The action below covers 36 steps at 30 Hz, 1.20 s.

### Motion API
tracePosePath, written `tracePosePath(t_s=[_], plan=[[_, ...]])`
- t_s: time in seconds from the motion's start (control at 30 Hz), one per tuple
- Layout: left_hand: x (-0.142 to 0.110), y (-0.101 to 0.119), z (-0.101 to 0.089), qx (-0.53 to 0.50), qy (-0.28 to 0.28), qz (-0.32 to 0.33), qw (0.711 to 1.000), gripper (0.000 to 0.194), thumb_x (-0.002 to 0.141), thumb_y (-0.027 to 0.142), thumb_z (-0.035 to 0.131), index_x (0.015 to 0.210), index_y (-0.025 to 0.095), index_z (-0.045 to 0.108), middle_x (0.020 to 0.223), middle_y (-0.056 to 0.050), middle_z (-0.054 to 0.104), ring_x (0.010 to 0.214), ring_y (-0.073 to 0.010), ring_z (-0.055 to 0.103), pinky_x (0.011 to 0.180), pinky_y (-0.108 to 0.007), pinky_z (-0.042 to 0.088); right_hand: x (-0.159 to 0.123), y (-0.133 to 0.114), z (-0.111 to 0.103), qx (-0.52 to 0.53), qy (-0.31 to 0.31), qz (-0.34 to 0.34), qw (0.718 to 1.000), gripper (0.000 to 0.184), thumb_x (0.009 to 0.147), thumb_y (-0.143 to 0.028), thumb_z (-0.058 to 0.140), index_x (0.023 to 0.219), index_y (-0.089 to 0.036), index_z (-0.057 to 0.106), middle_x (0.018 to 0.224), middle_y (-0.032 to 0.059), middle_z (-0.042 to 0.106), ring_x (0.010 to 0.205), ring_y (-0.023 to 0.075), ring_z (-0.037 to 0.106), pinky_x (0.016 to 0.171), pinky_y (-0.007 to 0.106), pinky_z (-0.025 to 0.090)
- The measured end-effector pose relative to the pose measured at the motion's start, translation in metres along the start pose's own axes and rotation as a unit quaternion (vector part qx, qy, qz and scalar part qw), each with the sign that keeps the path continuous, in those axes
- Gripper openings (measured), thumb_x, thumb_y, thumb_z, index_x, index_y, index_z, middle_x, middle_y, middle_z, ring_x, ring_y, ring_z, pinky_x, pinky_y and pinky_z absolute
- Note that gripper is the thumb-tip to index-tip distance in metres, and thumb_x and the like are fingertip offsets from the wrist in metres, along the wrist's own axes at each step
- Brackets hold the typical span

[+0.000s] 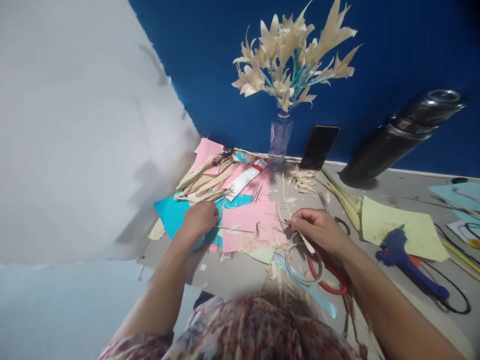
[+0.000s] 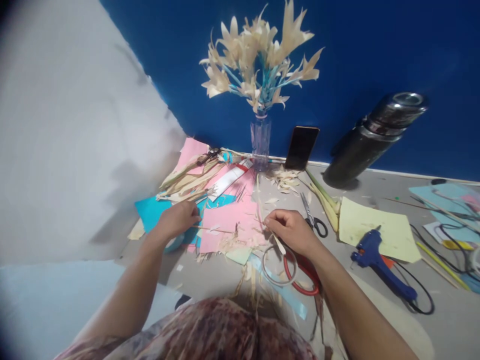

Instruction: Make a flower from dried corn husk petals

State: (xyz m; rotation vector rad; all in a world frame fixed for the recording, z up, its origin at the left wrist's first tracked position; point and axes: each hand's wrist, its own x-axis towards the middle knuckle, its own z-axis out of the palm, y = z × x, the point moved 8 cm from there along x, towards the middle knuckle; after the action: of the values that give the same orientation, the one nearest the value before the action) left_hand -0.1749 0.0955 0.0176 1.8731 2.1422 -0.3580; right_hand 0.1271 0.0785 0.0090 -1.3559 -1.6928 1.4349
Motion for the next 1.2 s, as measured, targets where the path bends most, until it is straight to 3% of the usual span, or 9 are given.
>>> tracePosePath(t_s=[0.27, 0.43, 0.53, 0.63, 0.67, 0.73, 0.87, 1.03, 1.2], plan=[[0.008, -0.006, -0.005, -0.003, 0.043, -0.026, 0.999, 0.022, 0.082, 0.02, 0.045, 0.085, 0.016, 0.067, 0.087, -0.015, 0.071, 0.084, -0.0267, 0.066, 0.064, -0.03, 0.04, 0.0, -0.008, 0.005, -0.049, -0.002, -0.003, 0.999, 0.024, 0.083, -0.035, 0.058, 0.069, -0.017, 0.067, 0.066, 0.003, 0.07, 0.061, 0.0157, 0.062, 0.059, 0.025, 0.044], [-0.002, -0.022, -0.045, -0.172, 0.187, 0.01, 0.967, 0.017, 0.08, 0.024, 0.047, 0.067, 0.018, 0.056, 0.067, -0.004, 0.063, 0.067, -0.0182, 0.058, 0.058, -0.027, 0.036, 0.0, -0.004, 0.017, -0.031, -0.03, 0.0, 0.999, 0.02, 0.083, -0.03, 0.058, 0.072, -0.016, 0.068, 0.069, 0.004, 0.073, 0.065, 0.0171, 0.066, 0.062, 0.026, 0.046], [-0.01, -0.044, -0.061, -0.376, 0.277, -0.026, 0.884, 0.009, 0.071, 0.024, 0.055, 0.063, 0.018, 0.055, 0.057, 0.001, 0.057, 0.056, -0.0145, 0.052, 0.053, -0.025, 0.036, 0.001, 0.0, 0.022, -0.024, -0.038, -0.009, 0.999, 0.019, 0.084, -0.027, 0.056, 0.074, -0.017, 0.069, 0.07, 0.0042, 0.073, 0.066, 0.0176, 0.067, 0.064, 0.027, 0.047], [-0.025, -0.052, -0.07, -0.598, 0.367, -0.019, 0.712, 0.008, 0.066, 0.022, 0.059, 0.066, 0.019, 0.052, 0.061, 0.002, 0.061, 0.051, -0.0109, 0.049, 0.05, -0.023, 0.037, 0.003, 0.003, 0.028, -0.024, -0.049, -0.022, 0.998, 0.02, 0.086, -0.025, 0.055, 0.074, -0.018, 0.069, 0.067, 0.0031, 0.072, 0.065, 0.0174, 0.066, 0.063, 0.026, 0.047], [-0.03, -0.047, -0.072, -0.658, 0.374, 0.006, 0.654, 0.012, 0.066, 0.023, 0.06, 0.066, 0.019, 0.049, 0.062, 0.002, 0.063, 0.049, -0.0097, 0.049, 0.049, -0.022, 0.036, 0.003, 0.003, 0.03, -0.023, -0.054, -0.029, 0.998, 0.02, 0.086, -0.025, 0.055, 0.075, -0.018, 0.07, 0.068, 0.0028, 0.071, 0.065, 0.0174, 0.066, 0.063, 0.026, 0.047], [-0.032, -0.017, -0.069, -0.73, 0.293, 0.061, 0.615, 0.017, 0.065, 0.023, 0.064, 0.066, 0.019, 0.048, 0.063, 0.002, 0.065, 0.048, -0.0093, 0.051, 0.046, -0.021, 0.036, 0.003, 0.0, 0.033, -0.007, -0.049, -0.043, 0.998, 0.018, 0.086, -0.027, 0.056, 0.083, -0.019, 0.072, 0.073, 0.0028, 0.072, 0.067, 0.0173, 0.066, 0.063, 0.026, 0.048], [-0.04, 0.076, -0.037, -0.709, 0.014, 0.137, 0.692, 0.013, 0.07, 0.024, 0.067, 0.068, 0.017, 0.057, 0.059, 0.0, 0.064, 0.046, -0.0097, 0.054, 0.047, -0.021, 0.041, 0.0, -0.013, 0.024, 0.057, 0.029, -0.054, 0.996, 0.019, 0.086, -0.033, 0.06, 0.092, -0.019, 0.071, 0.085, 0.0051, 0.073, 0.07, 0.0175, 0.067, 0.061, 0.026, 0.049], [-0.046, 0.139, -0.002, -0.662, -0.061, 0.166, 0.729, 0.014, 0.074, 0.024, 0.066, 0.068, 0.017, 0.056, 0.05, 0.004, 0.056, 0.043, -0.009, 0.05, 0.045, -0.02, 0.04, -0.002, -0.019, 0.012, 0.144, 0.061, -0.052, 0.986, 0.024, 0.084, -0.041, 0.065, 0.084, -0.017, 0.069, 0.074, 0.0022, 0.069, 0.057, 0.0128, 0.059, 0.053, 0.024, 0.045], [-0.047, 0.159, 0.008, -0.63, -0.068, 0.203, 0.746, 0.011, 0.076, 0.02, 0.064, 0.07, 0.017, 0.055, 0.055, 0.003, 0.06, 0.046, -0.0092, 0.053, 0.046, -0.019, 0.04, 0.0, -0.012, 0.004, 0.173, 0.081, -0.061, 0.98, 0.022, 0.079, -0.038, 0.071, 0.075, -0.017, 0.065, 0.065, -0.0015, 0.062, 0.058, 0.0117, 0.054, 0.056, 0.023, 0.043]])
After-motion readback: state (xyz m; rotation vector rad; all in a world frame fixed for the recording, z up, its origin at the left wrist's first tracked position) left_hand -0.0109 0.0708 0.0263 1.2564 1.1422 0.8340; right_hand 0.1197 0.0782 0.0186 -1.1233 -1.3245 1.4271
